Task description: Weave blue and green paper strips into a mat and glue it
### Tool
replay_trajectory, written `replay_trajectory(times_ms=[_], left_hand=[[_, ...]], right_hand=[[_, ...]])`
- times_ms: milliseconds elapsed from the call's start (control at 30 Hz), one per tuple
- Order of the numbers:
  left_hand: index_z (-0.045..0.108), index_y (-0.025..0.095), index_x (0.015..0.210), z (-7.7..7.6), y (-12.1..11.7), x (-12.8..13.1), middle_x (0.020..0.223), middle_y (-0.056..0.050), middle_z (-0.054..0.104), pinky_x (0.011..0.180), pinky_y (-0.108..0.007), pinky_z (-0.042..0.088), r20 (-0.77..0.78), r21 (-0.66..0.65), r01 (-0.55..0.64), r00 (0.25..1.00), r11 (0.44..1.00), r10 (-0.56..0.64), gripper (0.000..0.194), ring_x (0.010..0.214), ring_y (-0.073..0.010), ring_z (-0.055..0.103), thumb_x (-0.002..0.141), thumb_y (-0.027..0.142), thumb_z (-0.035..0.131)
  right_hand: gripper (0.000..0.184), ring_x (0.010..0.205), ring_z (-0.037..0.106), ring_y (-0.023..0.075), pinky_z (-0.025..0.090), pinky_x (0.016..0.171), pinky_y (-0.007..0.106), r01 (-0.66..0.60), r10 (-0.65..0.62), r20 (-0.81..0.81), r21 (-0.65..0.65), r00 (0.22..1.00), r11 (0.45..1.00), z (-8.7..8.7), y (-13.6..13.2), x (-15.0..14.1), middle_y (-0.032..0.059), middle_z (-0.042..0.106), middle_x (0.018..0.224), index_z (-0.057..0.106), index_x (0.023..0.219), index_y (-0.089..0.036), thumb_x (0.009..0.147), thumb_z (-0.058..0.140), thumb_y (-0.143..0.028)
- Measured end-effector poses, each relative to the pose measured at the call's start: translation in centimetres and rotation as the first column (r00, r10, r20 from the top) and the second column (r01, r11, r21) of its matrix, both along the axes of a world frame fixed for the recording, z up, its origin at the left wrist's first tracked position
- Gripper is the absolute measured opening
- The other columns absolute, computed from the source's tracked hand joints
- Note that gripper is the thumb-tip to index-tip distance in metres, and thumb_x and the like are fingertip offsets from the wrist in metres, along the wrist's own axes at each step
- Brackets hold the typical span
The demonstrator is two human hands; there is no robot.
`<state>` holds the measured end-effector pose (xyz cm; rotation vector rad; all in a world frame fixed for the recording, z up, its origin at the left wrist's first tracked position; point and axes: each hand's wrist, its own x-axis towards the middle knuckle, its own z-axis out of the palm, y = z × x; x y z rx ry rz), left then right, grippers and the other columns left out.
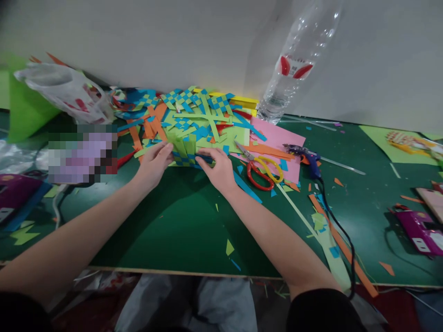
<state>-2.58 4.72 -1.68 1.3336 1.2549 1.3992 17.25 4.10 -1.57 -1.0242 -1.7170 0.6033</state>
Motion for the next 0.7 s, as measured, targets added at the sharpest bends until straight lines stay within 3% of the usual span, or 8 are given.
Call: replay_trajectory(times_ms=[100, 200, 367, 500, 700], left_hand=[[0.064, 0.02, 0.088, -0.1, -0.1, -0.1, 0.097, -0.008, 0.068, 0.087, -0.04, 0.056, 0.07, -0.034, 0.076, 0.995, 0.997, -0.074, 0.043, 0.095, -0.0242, 0.067, 0.081, 0.063, 0.062], [0.064, 0.02, 0.091, 0.1, -0.2, 0.0, 0.102, -0.009, 0.07, 0.092, -0.042, 0.055, 0.034, -0.01, 0.123, 0.992, 0.992, -0.122, 0.042, 0.104, -0.0267, 0.066, 0.082, 0.061, 0.062], [0.062, 0.019, 0.112, 0.8, -0.4, 0.5, 0.114, -0.012, 0.071, 0.097, -0.044, 0.054, -0.064, -0.018, 0.267, 0.962, 0.964, -0.267, 0.057, 0.109, -0.0288, 0.067, 0.066, 0.045, 0.082], [0.064, 0.017, 0.11, 1.0, -0.5, 0.5, 0.111, -0.013, 0.073, 0.095, -0.047, 0.056, -0.093, -0.064, 0.235, 0.966, 0.97, -0.241, 0.057, 0.104, -0.0301, 0.069, 0.062, 0.039, 0.085], [0.072, 0.015, 0.105, 0.9, -0.6, 0.0, 0.104, -0.012, 0.076, 0.09, -0.048, 0.057, -0.179, -0.096, 0.174, 0.966, 0.98, -0.188, 0.049, 0.098, -0.0314, 0.071, 0.067, 0.044, 0.082]], right_hand=[[0.02, 0.101, 0.07, 0.0204, 0.054, 0.098, 0.041, 0.005, -0.005, 0.013, -0.004, 1.0, 1.0, -0.2, 0.0, 0.0, 0.0028, 0.075, 0.102, 0.068, 0.101, -0.024, 0.084, 0.068, -0.034], [0.019, 0.097, 0.071, 0.0201, 0.054, 0.099, 0.042, 0.002, -0.002, 0.025, 0.0, 1.0, 1.0, -0.3, 0.0, -0.1, 0.0023, 0.075, 0.1, 0.068, 0.1, -0.023, 0.082, 0.069, -0.027], [0.015, 0.098, 0.07, 0.0206, 0.054, 0.098, 0.043, 0.028, -0.028, 0.004, -0.022, 1.0, 0.999, 0.1, -0.2, 0.0, 0.003, 0.075, 0.101, 0.069, 0.098, -0.024, 0.084, 0.067, -0.027], [0.015, 0.098, 0.071, 0.0195, 0.055, 0.096, 0.04, -0.006, 0.005, -0.021, -0.042, 1.0, 0.999, 0.3, -0.4, 0.0, 0.0029, 0.075, 0.103, 0.069, 0.098, -0.024, 0.084, 0.067, -0.029], [0.026, 0.098, 0.071, 0.0197, 0.057, 0.091, 0.037, -0.046, 0.042, -0.067, -0.056, 0.997, 0.997, 0.3, -0.3, -0.1, 0.0039, 0.074, 0.106, 0.065, 0.106, -0.023, 0.083, 0.069, -0.034]])
